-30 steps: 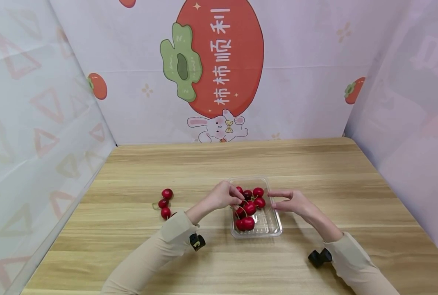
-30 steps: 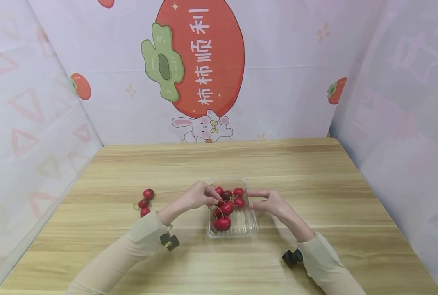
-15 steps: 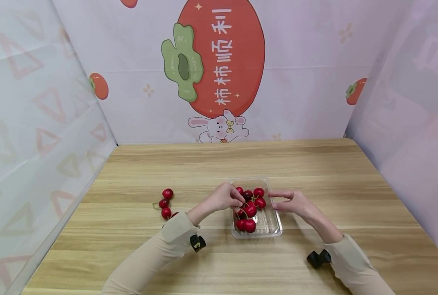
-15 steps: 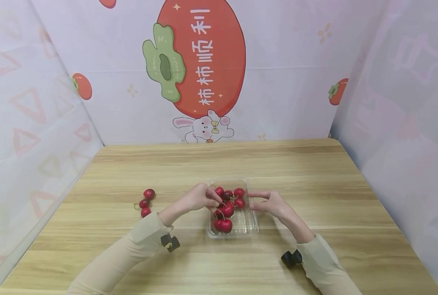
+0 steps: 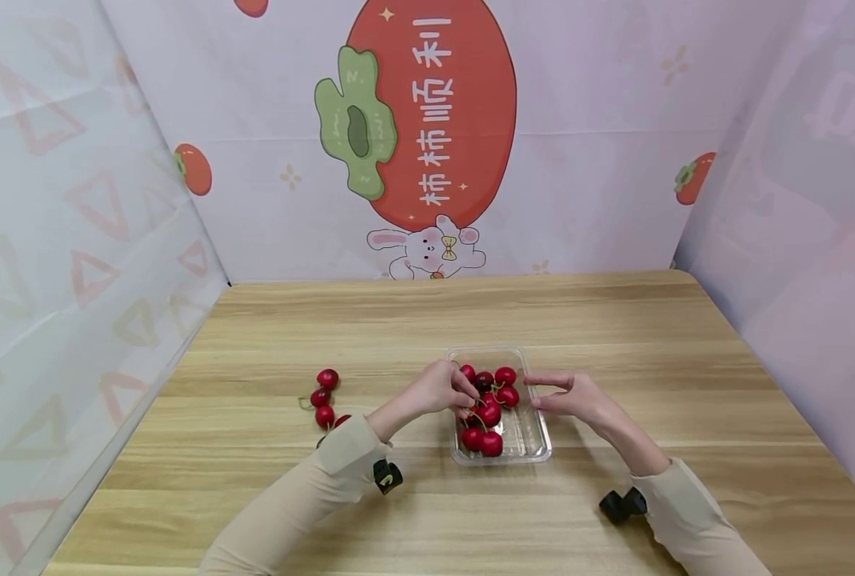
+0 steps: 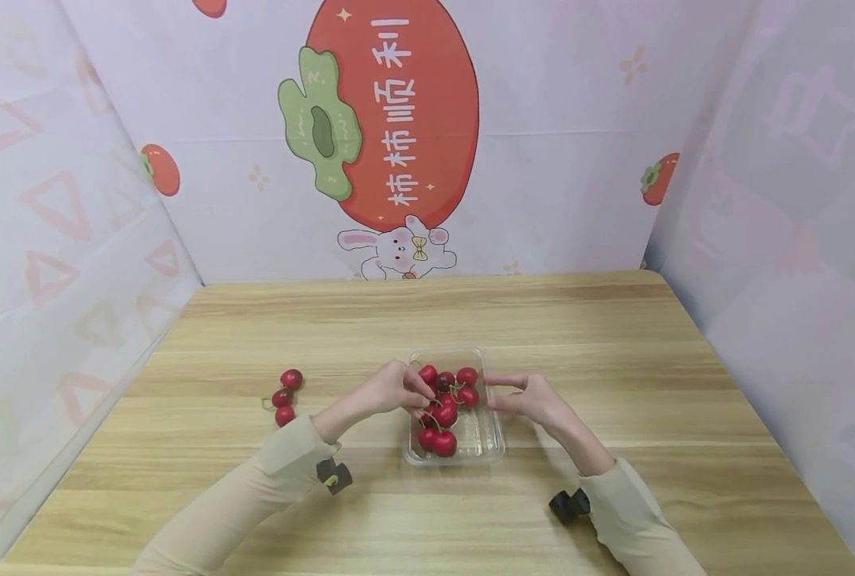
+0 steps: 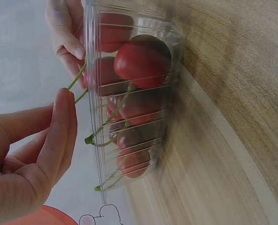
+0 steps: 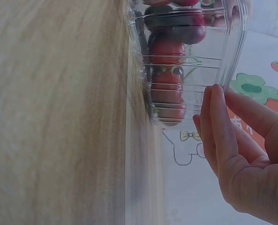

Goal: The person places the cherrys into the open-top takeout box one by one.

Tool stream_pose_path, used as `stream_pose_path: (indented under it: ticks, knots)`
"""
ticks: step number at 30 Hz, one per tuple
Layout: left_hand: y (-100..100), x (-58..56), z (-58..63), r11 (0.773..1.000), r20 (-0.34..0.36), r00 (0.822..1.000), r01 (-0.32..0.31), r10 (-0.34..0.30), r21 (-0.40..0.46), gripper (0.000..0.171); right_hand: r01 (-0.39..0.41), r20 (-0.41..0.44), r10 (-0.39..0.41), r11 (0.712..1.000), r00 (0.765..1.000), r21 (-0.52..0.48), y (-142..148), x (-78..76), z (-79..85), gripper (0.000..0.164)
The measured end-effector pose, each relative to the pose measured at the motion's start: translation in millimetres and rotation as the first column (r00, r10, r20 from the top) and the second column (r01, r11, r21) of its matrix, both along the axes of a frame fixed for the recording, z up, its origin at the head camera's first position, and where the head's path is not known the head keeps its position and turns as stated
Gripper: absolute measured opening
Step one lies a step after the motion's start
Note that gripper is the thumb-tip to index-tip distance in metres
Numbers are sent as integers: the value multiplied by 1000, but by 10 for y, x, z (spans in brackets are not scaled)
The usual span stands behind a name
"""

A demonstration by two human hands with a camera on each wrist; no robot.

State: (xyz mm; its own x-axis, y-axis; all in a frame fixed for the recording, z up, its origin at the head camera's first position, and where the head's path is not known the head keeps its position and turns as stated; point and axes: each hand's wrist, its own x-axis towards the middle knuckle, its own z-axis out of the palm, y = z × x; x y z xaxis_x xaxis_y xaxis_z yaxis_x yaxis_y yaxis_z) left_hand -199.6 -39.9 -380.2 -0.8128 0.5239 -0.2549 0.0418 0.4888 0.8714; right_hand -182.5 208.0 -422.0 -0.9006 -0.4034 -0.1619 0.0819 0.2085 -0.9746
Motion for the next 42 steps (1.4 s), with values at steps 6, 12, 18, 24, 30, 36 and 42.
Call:
stream_pose_path:
  ticks: [6, 12, 18, 24, 30, 36, 42]
  knots:
    - [12, -5, -29, 1000, -4, 1000, -7, 7, -7, 10, 2, 3, -2, 1000, 1000, 3, -3, -2, -3, 52]
    - [31, -12, -37, 1000, -16, 1000, -2, 1, -29, 8, 3, -1, -3, 1000, 1000, 13, -3, -3, -5, 52]
    - [44, -23, -49, 999, -24, 1000, 1, -2, -36, 8, 18, -5, -18, 999, 1000, 31, -5, -8, -11, 51]
    - [47, -31, -63, 999, -27, 1000, 2, -3, -47, 8, 18, -3, -18, 1000, 1000, 22, -5, -9, -4, 51]
    - [51, -49, -97, 999, -33, 999, 4, -5, -52, 7, 18, 4, -18, 999, 1000, 28, -6, -3, -1, 51]
    - [66, -43, -117, 998, -19, 1000, -3, 2, -56, 7, 13, -6, -13, 999, 1000, 39, -1, -11, -20, 51]
    - [80, -33, -129, 998, -14, 1000, -7, 6, -67, 6, 13, -4, -13, 999, 1000, 40, -3, -20, -44, 51]
